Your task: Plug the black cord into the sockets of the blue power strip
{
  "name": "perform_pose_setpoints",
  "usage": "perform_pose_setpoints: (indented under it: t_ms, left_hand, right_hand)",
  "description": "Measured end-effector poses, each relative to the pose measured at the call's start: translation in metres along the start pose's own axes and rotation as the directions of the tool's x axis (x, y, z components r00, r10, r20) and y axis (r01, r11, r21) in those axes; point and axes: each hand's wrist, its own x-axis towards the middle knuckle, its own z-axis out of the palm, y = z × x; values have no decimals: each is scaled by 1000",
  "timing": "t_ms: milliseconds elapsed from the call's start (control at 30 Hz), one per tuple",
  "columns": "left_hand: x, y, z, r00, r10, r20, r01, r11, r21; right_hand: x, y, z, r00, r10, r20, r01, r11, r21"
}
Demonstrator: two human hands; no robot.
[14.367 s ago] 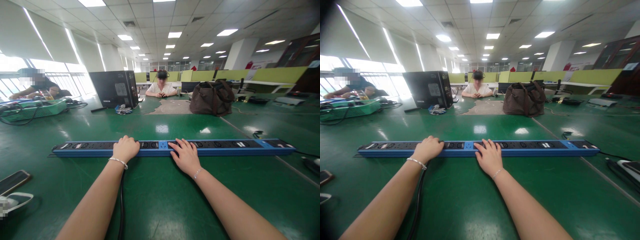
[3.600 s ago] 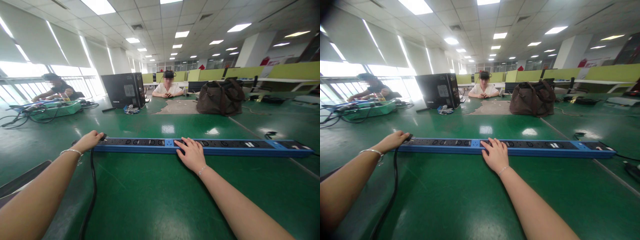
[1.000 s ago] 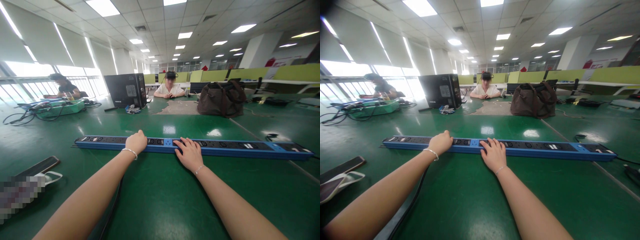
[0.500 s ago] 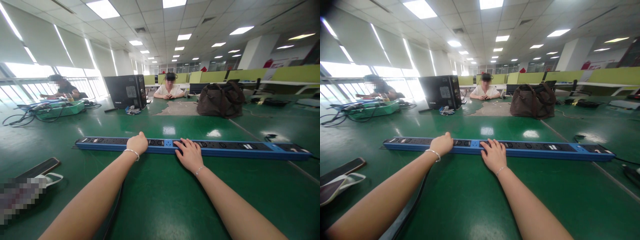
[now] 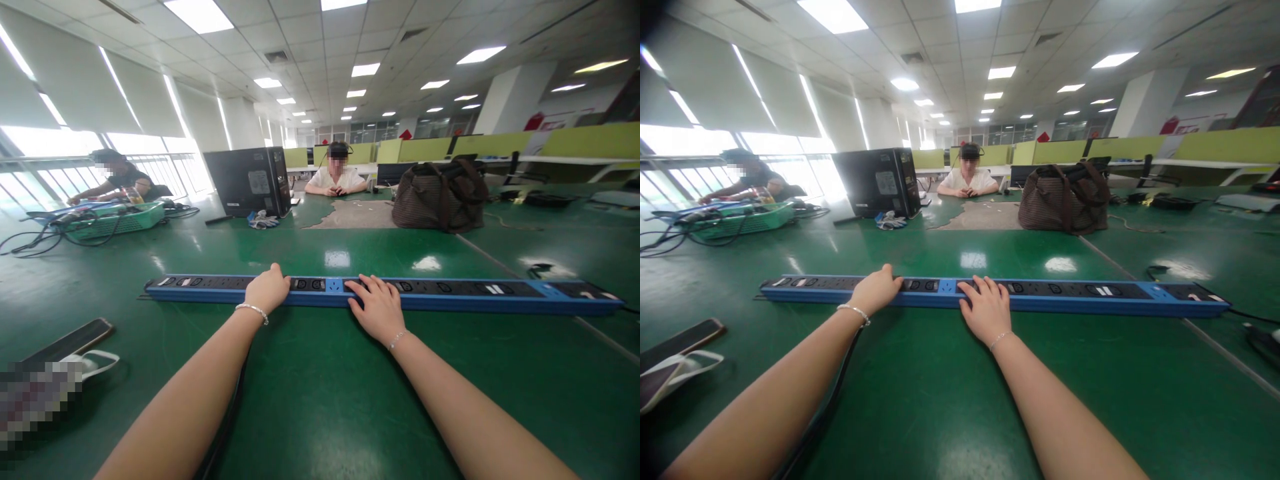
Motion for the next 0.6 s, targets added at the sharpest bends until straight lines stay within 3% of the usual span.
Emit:
perform_pose_setpoints:
  t_ms: [200, 433, 533, 600]
  left_hand:
    - [-5, 0, 4, 995, -80, -62, 76, 995, -65]
    - [-5, 1, 6, 995, -70, -67, 65, 996, -61]
    - [-8, -1, -11, 985, -129, -116, 118, 988, -100]
    - [-12, -5, -31, 953, -203, -226, 164, 970, -181]
  right_hand:
    - [0, 0, 0, 1000, -1, 4, 1, 1000, 1]
    - [0, 0, 2, 1000, 7, 2, -7, 1000, 2]
    - [0, 0, 1, 1000, 6, 0, -6, 1000, 14]
    - [0, -1, 1, 1000, 8, 0, -8, 1000, 18]
